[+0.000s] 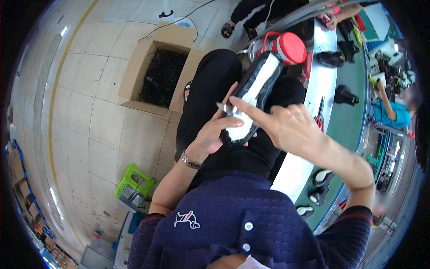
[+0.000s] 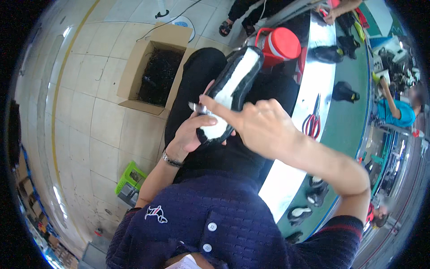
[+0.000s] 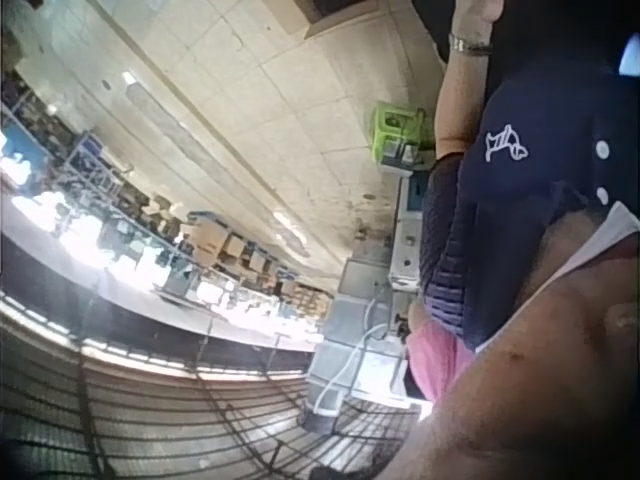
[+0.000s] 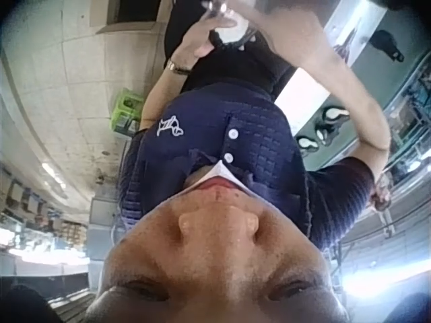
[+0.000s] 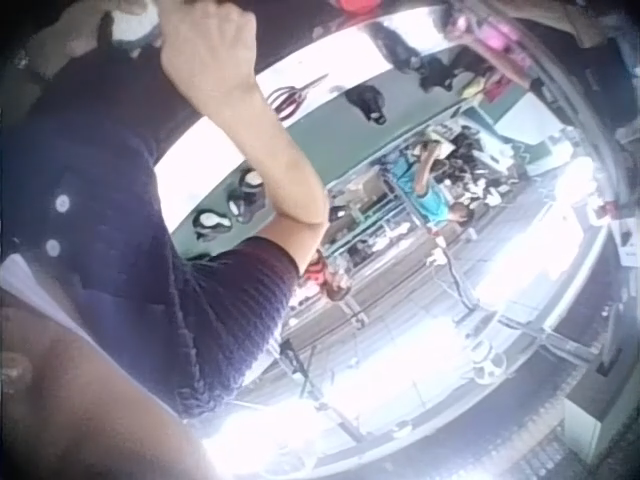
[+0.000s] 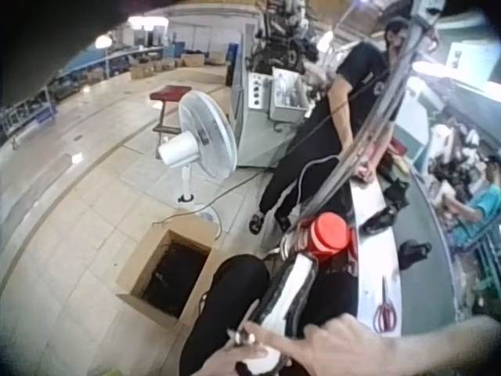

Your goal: The worker is using pliers and hand force to stretch, position, and glue shoe upper material onto a last, ensuring the material is taut and correctly aligned for the sole attachment process.

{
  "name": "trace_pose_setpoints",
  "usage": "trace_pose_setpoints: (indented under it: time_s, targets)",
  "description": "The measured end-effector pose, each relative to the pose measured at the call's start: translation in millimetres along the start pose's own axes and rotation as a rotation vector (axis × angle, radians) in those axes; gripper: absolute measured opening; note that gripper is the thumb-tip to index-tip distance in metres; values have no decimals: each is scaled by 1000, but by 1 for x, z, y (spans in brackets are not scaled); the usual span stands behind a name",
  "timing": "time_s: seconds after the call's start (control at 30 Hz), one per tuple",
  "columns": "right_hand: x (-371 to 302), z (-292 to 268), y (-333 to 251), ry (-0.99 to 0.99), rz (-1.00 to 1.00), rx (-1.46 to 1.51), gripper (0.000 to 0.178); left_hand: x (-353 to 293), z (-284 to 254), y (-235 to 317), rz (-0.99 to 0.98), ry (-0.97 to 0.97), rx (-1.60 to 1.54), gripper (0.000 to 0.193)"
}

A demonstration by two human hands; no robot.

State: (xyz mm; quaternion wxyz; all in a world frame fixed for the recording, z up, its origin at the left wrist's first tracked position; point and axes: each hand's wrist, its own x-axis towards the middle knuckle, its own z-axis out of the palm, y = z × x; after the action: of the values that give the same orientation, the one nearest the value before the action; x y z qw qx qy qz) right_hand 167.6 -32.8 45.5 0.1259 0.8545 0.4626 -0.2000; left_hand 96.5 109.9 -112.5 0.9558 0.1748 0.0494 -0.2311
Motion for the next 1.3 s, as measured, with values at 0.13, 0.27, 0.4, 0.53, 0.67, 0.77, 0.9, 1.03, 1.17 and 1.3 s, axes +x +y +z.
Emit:
trace_pose_setpoints:
  time_s: [0.13,0.27,0.4,0.53,0.67,0.77,0.9,1.03,1.17,1.3]
  targets:
    - [-9,-4,-1,268,-36,227,69,-3,-3,0,-38,34,-49,92]
    - [-2,20,12,120,125,325,62,-4,-6,-3,38,-117,63,83]
    - [-33,13,14,-149,155,740,64,-14,-18,-10,25,-189,-223,72]
    - [-48,17,-16,135,14,208,67,-16,-17,-19,22,-125,-211,72]
    - [-48,-10,-18,158,-7,207,64,-21,-1,-24,123,37,106,71]
    - [-43,-17,-16,308,-76,376,65,-25,-1,-34,177,97,134,87]
    - [-25,28,-12,277,-137,255,68,-24,-11,-27,-83,109,377,116]
    - [-37,25,-29,143,-211,208,77,-21,-10,-23,95,46,537,128]
    - [-36,47,-20,289,-217,228,73,-26,1,-21,-57,95,492,128]
    - [-30,20,4,187,-23,287,69,-24,-6,-17,-66,141,570,91]
